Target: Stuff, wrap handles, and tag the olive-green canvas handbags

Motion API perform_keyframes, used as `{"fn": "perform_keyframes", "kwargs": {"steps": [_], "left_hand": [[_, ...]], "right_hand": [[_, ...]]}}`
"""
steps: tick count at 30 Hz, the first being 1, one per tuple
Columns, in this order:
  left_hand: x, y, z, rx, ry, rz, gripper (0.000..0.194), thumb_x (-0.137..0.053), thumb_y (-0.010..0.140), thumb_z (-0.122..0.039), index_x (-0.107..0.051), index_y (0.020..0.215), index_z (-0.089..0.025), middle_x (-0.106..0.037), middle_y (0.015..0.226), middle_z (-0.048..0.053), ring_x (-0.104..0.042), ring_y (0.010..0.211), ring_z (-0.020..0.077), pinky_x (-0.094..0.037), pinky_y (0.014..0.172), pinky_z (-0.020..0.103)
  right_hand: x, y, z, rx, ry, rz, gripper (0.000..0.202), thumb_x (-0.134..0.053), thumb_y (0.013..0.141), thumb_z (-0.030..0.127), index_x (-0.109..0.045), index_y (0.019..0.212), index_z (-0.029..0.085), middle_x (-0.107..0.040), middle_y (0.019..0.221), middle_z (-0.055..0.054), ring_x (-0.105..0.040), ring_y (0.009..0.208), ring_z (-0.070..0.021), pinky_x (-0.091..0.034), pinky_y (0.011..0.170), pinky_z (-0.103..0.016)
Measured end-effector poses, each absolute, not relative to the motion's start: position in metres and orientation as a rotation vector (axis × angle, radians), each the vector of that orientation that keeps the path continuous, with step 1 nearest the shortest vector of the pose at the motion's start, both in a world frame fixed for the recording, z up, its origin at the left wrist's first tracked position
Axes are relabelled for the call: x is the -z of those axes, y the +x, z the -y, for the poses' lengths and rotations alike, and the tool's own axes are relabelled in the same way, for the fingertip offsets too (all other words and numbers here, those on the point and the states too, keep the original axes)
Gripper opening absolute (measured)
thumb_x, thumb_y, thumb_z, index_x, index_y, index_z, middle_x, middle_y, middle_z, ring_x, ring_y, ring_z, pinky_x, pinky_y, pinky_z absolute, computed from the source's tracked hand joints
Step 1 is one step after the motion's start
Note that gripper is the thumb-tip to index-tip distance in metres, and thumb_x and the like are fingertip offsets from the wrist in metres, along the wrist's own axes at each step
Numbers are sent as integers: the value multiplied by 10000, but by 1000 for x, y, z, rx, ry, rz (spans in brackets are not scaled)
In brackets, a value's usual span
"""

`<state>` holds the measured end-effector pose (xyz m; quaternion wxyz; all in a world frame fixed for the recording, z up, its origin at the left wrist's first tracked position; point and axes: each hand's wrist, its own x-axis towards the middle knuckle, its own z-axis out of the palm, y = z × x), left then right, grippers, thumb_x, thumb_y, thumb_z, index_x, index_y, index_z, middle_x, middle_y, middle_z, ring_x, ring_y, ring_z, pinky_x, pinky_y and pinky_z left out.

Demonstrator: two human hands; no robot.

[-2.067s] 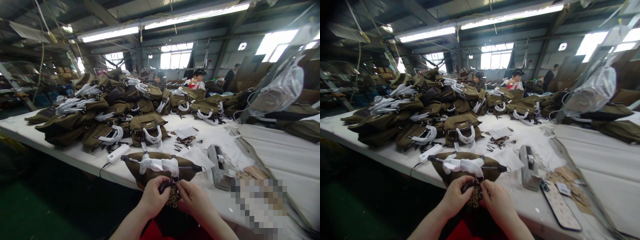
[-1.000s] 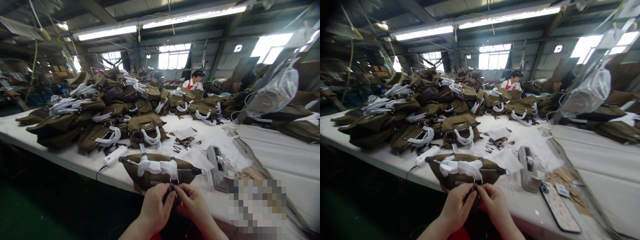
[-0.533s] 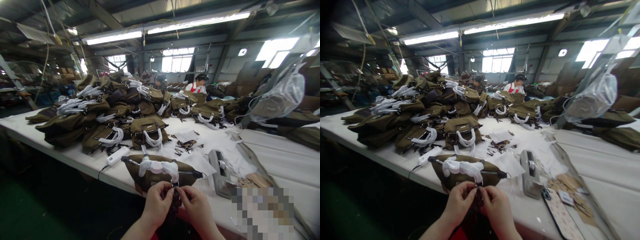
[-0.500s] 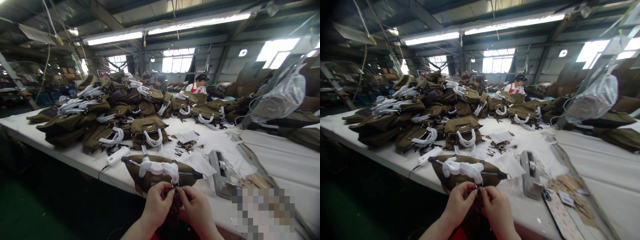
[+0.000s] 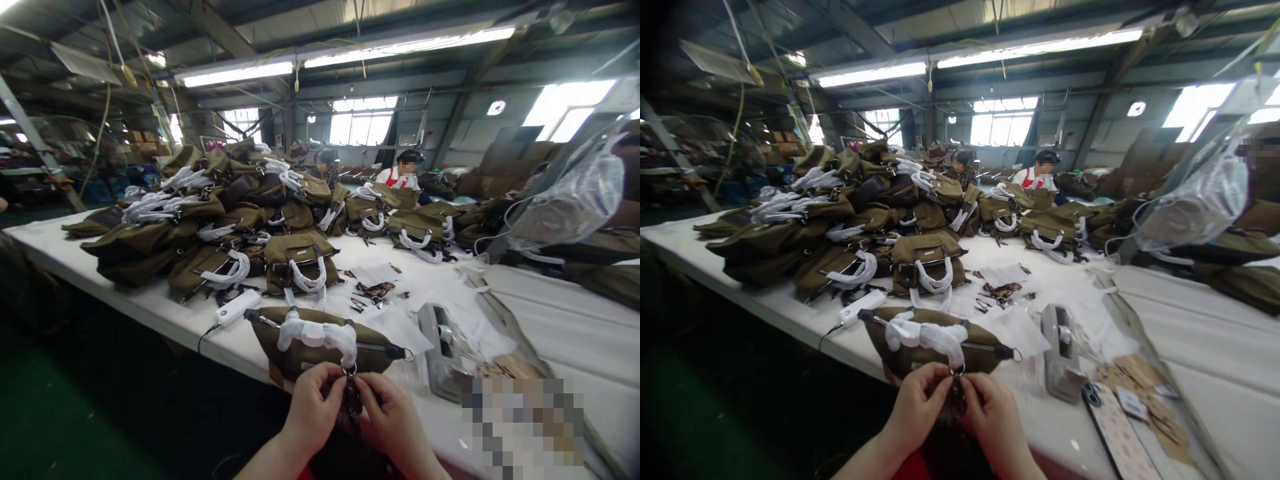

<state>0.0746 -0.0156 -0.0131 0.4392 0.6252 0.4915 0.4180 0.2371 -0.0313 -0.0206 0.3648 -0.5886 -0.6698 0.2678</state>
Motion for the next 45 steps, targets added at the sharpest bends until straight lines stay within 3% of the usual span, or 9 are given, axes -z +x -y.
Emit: {"fn": "perform_keyframes", "kwargs": {"steps": [4, 12, 15, 20, 28, 33, 39, 41, 45], "left_hand": [[11, 74, 16, -1014, 1526, -1204, 184, -555, 874, -270, -705, 915, -172, -751, 824, 43, -671, 710, 167, -490, 647, 227], [10, 72, 16, -998, 1676, -1257, 167, -554, 891, -271, -677, 810, -193, -714, 743, 18, -638, 677, 155, -440, 629, 225], [12, 70, 19, -1039, 1825, -1291, 189, -505, 928, -259, -659, 831, -207, -708, 777, 27, -646, 721, 164, -441, 670, 234], [21, 70, 20, -1115, 2144, -1318, 229, -400, 967, -186, -615, 895, -221, -682, 829, 37, -645, 764, 169, -450, 706, 251], [24, 69, 18, -1288, 2227, -1378, 207, -404, 953, -143, -576, 868, -222, -654, 766, 12, -644, 701, 164, -464, 664, 259], [14, 50, 9, -1427, 1877, -1399, 166, -442, 962, -249, -573, 868, -210, -661, 789, 29, -674, 698, 162, -496, 684, 260], [-8, 58, 10, -1203, 992, -1004, 331, -556, 891, -524, -545, 898, -193, -649, 603, -15, -593, 471, 115, -471, 488, 202], [-12, 65, 10, -1182, 824, -920, 380, -635, 826, -549, -523, 829, -186, -683, 677, 5, -635, 537, 121, -501, 525, 207], [-3, 69, 4, -1244, 978, -1045, 384, -684, 787, -530, -569, 781, -163, -630, 584, -21, -606, 511, 104, -491, 549, 202]], "right_hand": [[24, 241, 33, -566, -1572, 1834, 321, -404, 965, 385, -662, 903, 204, -711, 858, -63, -670, 802, -221, -459, 728, -325], [20, 239, 31, -491, -1596, 1958, 360, -367, 974, 361, -665, 845, 207, -725, 866, -75, -677, 818, -239, -446, 720, -330], [16, 236, 31, -623, -1577, 1832, 386, -395, 956, 425, -696, 858, 205, -734, 836, -74, -676, 788, -234, -453, 709, -313], [9, 228, 26, -926, -1531, 1531, 550, -413, 893, 628, -671, 698, 184, -620, 566, -36, -602, 589, -198, -426, 584, -275], [27, 222, 16, -1133, -1424, 1197, 486, -588, 756, 650, -606, 675, 171, -517, 548, 12, -435, 507, -128, -343, 508, -252], [30, 225, 13, -1191, -1432, 1146, 517, -579, 727, 701, -577, 681, 186, -395, 489, 62, -313, 448, -97, -236, 459, -244], [29, 223, 11, -1173, -1377, 1135, 499, -612, 727, 676, -555, 653, 186, -458, 538, 37, -371, 502, -108, -308, 503, -243], [32, 224, 11, -1180, -1371, 1132, 495, -615, 733, 668, -573, 667, 179, -460, 540, 36, -368, 506, -107, -302, 506, -243], [37, 225, 12, -1245, -1346, 1084, 517, -626, 712, 689, -581, 685, 175, -445, 538, 39, -339, 497, -100, -251, 483, -242]]}}
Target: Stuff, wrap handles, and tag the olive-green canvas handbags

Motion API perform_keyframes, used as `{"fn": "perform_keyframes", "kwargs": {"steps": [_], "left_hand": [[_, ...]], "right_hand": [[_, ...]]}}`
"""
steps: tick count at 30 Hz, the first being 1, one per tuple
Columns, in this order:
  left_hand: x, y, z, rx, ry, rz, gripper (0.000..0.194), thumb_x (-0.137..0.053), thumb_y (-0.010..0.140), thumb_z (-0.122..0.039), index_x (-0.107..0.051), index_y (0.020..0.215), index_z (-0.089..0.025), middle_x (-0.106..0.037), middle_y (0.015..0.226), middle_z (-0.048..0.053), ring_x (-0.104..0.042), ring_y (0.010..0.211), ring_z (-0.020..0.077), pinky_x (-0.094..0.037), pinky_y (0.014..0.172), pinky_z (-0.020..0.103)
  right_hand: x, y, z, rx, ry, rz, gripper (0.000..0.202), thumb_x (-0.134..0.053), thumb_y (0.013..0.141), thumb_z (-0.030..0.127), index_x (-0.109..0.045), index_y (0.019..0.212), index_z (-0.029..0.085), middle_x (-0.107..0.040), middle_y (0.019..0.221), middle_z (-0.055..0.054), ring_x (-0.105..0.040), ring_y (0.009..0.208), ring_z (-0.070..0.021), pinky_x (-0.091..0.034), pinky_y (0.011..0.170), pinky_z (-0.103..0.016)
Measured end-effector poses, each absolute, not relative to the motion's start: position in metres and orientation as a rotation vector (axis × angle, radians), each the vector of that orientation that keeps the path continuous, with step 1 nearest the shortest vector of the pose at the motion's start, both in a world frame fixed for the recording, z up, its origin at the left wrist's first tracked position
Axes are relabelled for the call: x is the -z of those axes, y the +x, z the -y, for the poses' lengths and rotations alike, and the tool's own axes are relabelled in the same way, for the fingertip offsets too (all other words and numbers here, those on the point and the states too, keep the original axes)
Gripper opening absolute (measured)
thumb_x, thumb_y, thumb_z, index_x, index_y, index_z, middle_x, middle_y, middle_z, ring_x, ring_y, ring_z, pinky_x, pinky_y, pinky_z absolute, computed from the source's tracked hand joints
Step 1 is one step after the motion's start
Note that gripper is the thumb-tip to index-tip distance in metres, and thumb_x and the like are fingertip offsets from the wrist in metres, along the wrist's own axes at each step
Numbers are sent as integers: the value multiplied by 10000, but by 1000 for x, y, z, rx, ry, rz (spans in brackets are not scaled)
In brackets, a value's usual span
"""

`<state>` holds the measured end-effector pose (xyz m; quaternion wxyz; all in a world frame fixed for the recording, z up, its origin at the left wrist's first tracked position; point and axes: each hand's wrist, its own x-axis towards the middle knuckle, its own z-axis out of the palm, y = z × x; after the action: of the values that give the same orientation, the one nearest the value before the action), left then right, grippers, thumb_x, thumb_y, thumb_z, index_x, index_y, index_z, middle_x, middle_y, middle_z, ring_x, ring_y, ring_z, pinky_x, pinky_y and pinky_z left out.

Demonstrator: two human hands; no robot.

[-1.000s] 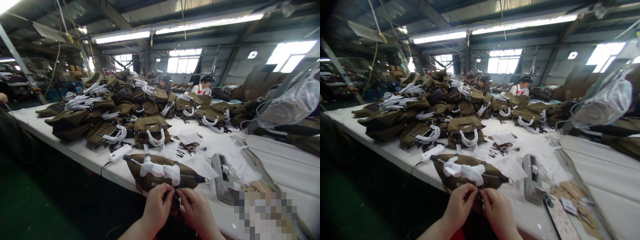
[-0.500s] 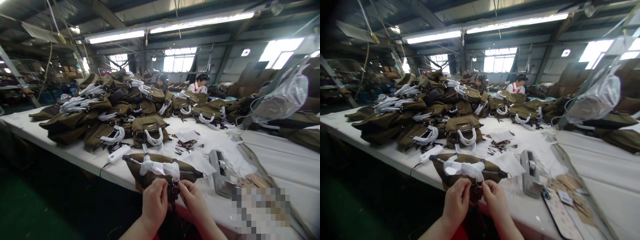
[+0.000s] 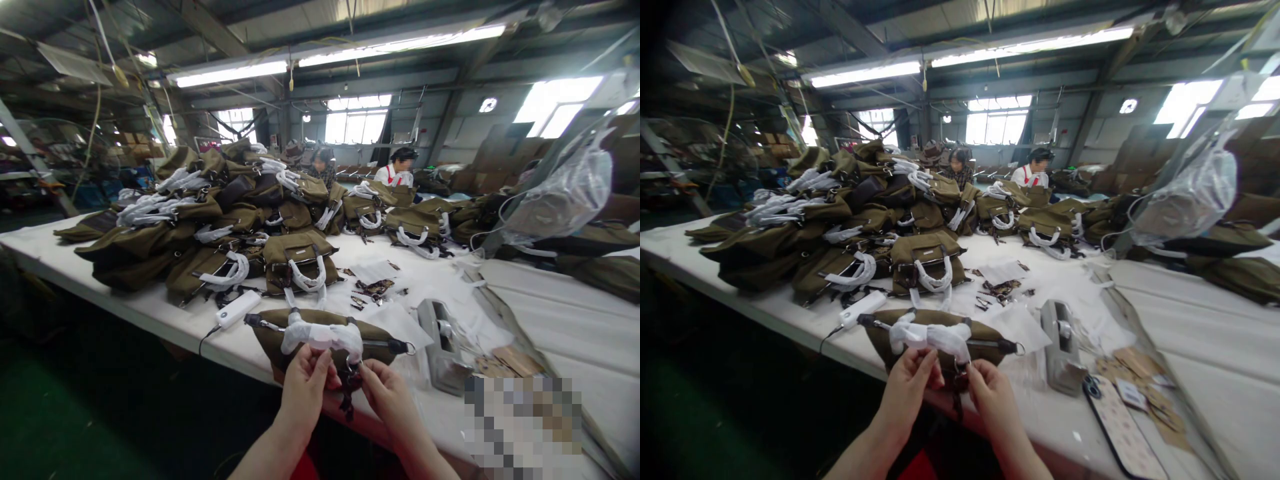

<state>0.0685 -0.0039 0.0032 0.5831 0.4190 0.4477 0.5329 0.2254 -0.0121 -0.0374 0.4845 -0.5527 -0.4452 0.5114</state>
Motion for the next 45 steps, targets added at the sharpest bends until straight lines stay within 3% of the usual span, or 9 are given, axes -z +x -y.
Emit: {"fn": "perform_keyframes", "kwargs": {"steps": [5, 13, 19, 23, 30, 35, 37, 41, 45], "left_hand": [[17, 60, 0, -1200, 1370, -1327, 267, -568, 873, -439, -616, 863, -176, -688, 706, 43, -667, 617, 185, -514, 612, 295], [11, 77, 4, -1070, 1839, -1725, 289, -445, 904, -318, -646, 754, -176, -722, 769, 157, -699, 773, 318, -497, 699, 401], [18, 92, 3, -1169, 1419, -1485, 171, -543, 823, -286, -638, 748, -165, -724, 710, 105, -693, 670, 244, -495, 611, 308], [25, 93, 4, -1199, 1299, -1428, 203, -581, 821, -339, -620, 725, -165, -721, 702, 98, -690, 685, 245, -500, 609, 306], [21, 93, 8, -1333, 1331, -1320, 206, -653, 810, -380, -633, 700, -207, -692, 675, 70, -656, 680, 235, -498, 666, 322], [18, 89, 10, -1292, 1456, -1382, 233, -588, 863, -379, -640, 717, -204, -678, 668, 74, -641, 681, 236, -500, 667, 329], [15, 85, 13, -1285, 1561, -1364, 220, -532, 906, -347, -661, 814, -195, -697, 747, 91, -646, 726, 232, -505, 709, 334], [5, 77, 18, -1316, 1821, -1167, 184, -528, 903, -234, -645, 1042, -204, -644, 1162, 123, -605, 685, 148, -513, 752, 314], [2, 78, 15, -1297, 1835, -1126, 115, -572, 885, -237, -683, 901, -209, -640, 1093, 96, -603, 676, 135, -516, 692, 278]], "right_hand": [[35, 224, 14, -1299, -1340, 1035, 559, -644, 667, 728, -568, 690, 174, -375, 494, 70, -268, 456, -77, -190, 460, -230], [27, 221, 16, -1311, -1337, 1047, 517, -616, 683, 704, -549, 688, 191, -299, 458, 101, -197, 425, -74, -157, 432, -231], [18, 227, 28, -842, -1562, 1448, 313, -542, 828, 489, -610, 738, 197, -632, 652, -23, -558, 596, -175, -402, 581, -279], [19, 228, 37, -442, -1623, 1516, 226, -593, 838, 432, -657, 839, 215, -675, 703, -28, -579, 588, -181, -424, 597, -292], [16, 223, 32, -645, -1502, 1510, 274, -583, 874, 439, -753, 888, 223, -757, 863, -83, -686, 771, -244, -511, 708, -310], [14, 221, 32, -724, -1472, 1455, 297, -612, 849, 467, -732, 763, 210, -722, 716, -52, -653, 659, -214, -489, 627, -287], [14, 222, 34, -722, -1438, 1359, 313, -611, 849, 490, -722, 785, 205, -722, 731, -53, -660, 681, -212, -501, 648, -282], [10, 221, 38, -750, -1395, 1230, 344, -609, 850, 528, -698, 820, 198, -714, 736, -56, -654, 681, -203, -507, 633, -271], [1, 219, 35, -864, -1339, 1293, 375, -619, 837, 552, -690, 772, 190, -692, 706, -50, -624, 648, -184, -491, 603, -262]]}}
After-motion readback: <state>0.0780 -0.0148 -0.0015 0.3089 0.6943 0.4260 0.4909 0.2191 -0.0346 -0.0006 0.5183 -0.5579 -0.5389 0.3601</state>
